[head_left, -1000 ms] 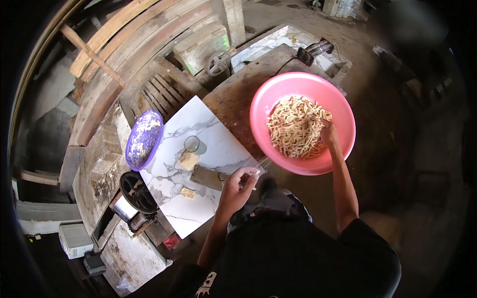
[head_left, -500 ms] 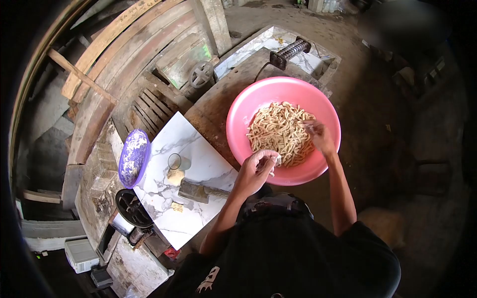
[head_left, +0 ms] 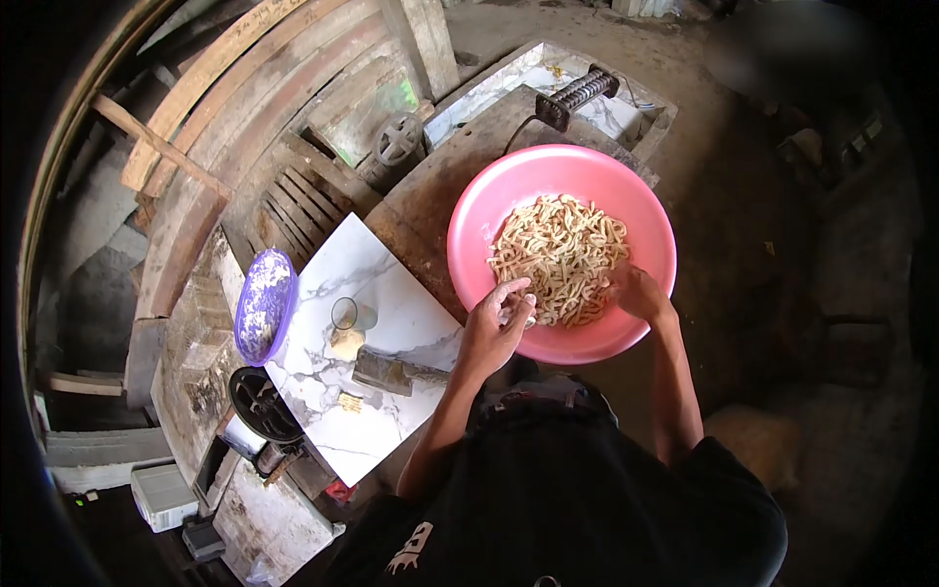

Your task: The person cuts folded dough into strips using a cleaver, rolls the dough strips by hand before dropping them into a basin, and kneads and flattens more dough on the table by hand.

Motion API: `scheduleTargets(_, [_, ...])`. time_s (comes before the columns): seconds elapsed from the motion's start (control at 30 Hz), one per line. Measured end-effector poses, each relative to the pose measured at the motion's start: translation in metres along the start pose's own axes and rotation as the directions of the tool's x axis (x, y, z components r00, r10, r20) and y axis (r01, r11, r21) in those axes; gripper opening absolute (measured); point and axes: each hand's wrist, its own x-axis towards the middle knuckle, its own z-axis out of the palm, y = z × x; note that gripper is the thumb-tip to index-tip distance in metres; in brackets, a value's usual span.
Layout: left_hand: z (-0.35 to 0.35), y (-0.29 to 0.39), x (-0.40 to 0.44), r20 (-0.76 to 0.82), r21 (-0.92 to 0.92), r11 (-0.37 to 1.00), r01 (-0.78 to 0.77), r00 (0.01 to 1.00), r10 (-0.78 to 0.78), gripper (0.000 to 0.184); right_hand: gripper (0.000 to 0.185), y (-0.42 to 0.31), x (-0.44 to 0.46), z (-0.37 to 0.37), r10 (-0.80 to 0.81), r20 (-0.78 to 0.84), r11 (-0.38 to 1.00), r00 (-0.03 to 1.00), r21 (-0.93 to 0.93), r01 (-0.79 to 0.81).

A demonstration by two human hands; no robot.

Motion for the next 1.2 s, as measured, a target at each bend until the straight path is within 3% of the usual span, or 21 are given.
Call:
scheduleTargets(0.03, [0.001,-0.001,-0.001,-0.003,-0.003,1.000,0.003,1.000,-0.003,0.033,0.035,0.003,-0.002,-0.001,0.035,-0.039,0.973,0.999,-0.227,-0.043])
scheduleTargets(0.07, [0.003,-0.001,-0.002,0.041,-0.130,0.991,0.036,0.999,-0.031,0.033,0.035,0.004,-0.005,0.002,0.033,-0.032,0.972,0.999,-0.230,-0.040])
scheduleTargets(0.13, [0.007,-0.001,-0.003,0.082,-0.259,0.963,0.076,0.995,-0.057,0.033,0.038,-0.008,-0.013,0.007,0.034,-0.152,0.951,0.988,0.308,0.014])
scheduleTargets(0.17, [0.009,-0.001,-0.003,0.105,-0.317,0.943,0.102,0.992,-0.072,0.035,0.038,-0.016,-0.016,0.013,0.035,-0.145,0.952,0.989,0.307,0.011])
scheduleTargets(0.23, [0.014,-0.007,0.000,0.129,-0.396,0.914,0.094,0.991,-0.046,0.036,0.040,-0.051,-0.024,0.019,-0.332,0.015,0.519,0.943,0.838,0.169])
scheduleTargets(0.33, [0.015,-0.018,0.001,0.109,-0.393,0.918,0.055,0.994,-0.013,0.036,0.039,-0.060,-0.028,0.033,-0.384,0.138,0.473,0.913,0.878,0.066])
scheduleTargets(0.43, [0.010,-0.022,-0.006,0.050,-0.306,0.952,-0.023,0.998,0.041,0.039,0.057,-0.053,-0.032,0.026,-0.357,0.151,0.432,0.922,0.902,0.020])
scheduleTargets(0.53, [-0.009,-0.036,-0.017,-0.065,-0.070,0.988,-0.135,0.989,0.131,0.045,0.050,-0.006,-0.021,0.034,-0.081,0.134,0.675,0.988,0.737,-0.045])
scheduleTargets(0.57, [-0.024,-0.033,-0.027,-0.081,-0.068,0.994,-0.089,0.993,0.084,0.044,0.049,0.016,-0.014,0.035,0.022,0.124,0.811,0.992,0.579,-0.090])
scheduleTargets(0.6, [-0.035,-0.030,-0.037,-0.091,-0.073,0.996,-0.045,0.995,0.038,0.044,0.052,0.011,-0.011,0.018,0.127,0.085,0.969,0.988,0.203,-0.141])
scheduleTargets(0.63, [-0.048,-0.037,-0.048,-0.117,-0.142,0.988,0.062,0.990,-0.079,0.041,0.051,0.012,-0.014,0.014,0.033,-0.005,0.999,0.999,-0.002,-0.033])
scheduleTargets(0.7, [-0.072,-0.074,-0.072,-0.368,-0.104,0.994,-0.046,0.930,0.005,0.034,0.051,0.017,-0.017,0.020,-0.024,-0.175,0.982,0.984,-0.188,-0.009])
scheduleTargets(0.8, [-0.124,-0.111,-0.126,-0.656,0.189,0.980,0.065,0.751,0.077,0.025,0.048,-0.016,-0.009,0.037,-0.047,-0.312,0.990,0.949,-0.140,0.003])
scheduleTargets(0.87, [-0.155,-0.132,-0.162,-0.805,0.076,0.959,0.273,0.584,-0.103,0.025,0.044,-0.053,-0.003,0.057,-0.077,-0.327,0.994,0.942,0.049,0.098])
scheduleTargets(0.93, [-0.184,-0.162,-0.196,-0.899,0.134,0.885,0.446,0.430,-0.080,0.024,0.031,-0.105,0.002,0.090,-0.104,-0.294,0.960,0.950,0.220,0.173])
scheduleTargets(0.97, [-0.195,-0.174,-0.209,-0.915,0.197,0.845,0.498,0.403,-0.024,0.023,0.030,-0.136,0.000,0.107,-0.217,-0.260,0.948,0.941,0.175,0.267])
scheduleTargets(1.0, [-0.206,-0.187,-0.219,-0.925,0.255,0.797,0.548,0.379,0.035,0.024,0.029,-0.183,-0.003,0.124,0.071,-0.079,0.912,0.994,0.408,-0.032])
scheduleTargets(1.03, [-0.217,-0.204,-0.224,-0.926,0.249,0.777,0.578,0.376,0.017,0.025,0.027,-0.183,0.005,0.151,-0.425,-0.194,0.901,0.884,0.002,0.434])
scheduleTargets(1.07, [-0.225,-0.205,-0.227,-0.931,0.238,0.780,0.579,0.365,0.013,0.025,0.022,-0.204,0.004,0.174,-0.388,-0.181,0.889,0.904,0.186,0.419])
scheduleTargets(1.13, [-0.234,-0.206,-0.227,-0.871,0.402,0.678,0.615,0.486,0.075,0.028,0.021,-0.261,-0.009,0.200,-0.492,-0.195,0.857,0.849,0.066,0.511])
scheduleTargets(1.2, [-0.240,-0.211,-0.227,-0.875,0.398,0.671,0.626,0.478,0.074,0.028,0.021,-0.304,-0.018,0.219,-0.642,-0.109,0.755,0.759,0.088,0.650])
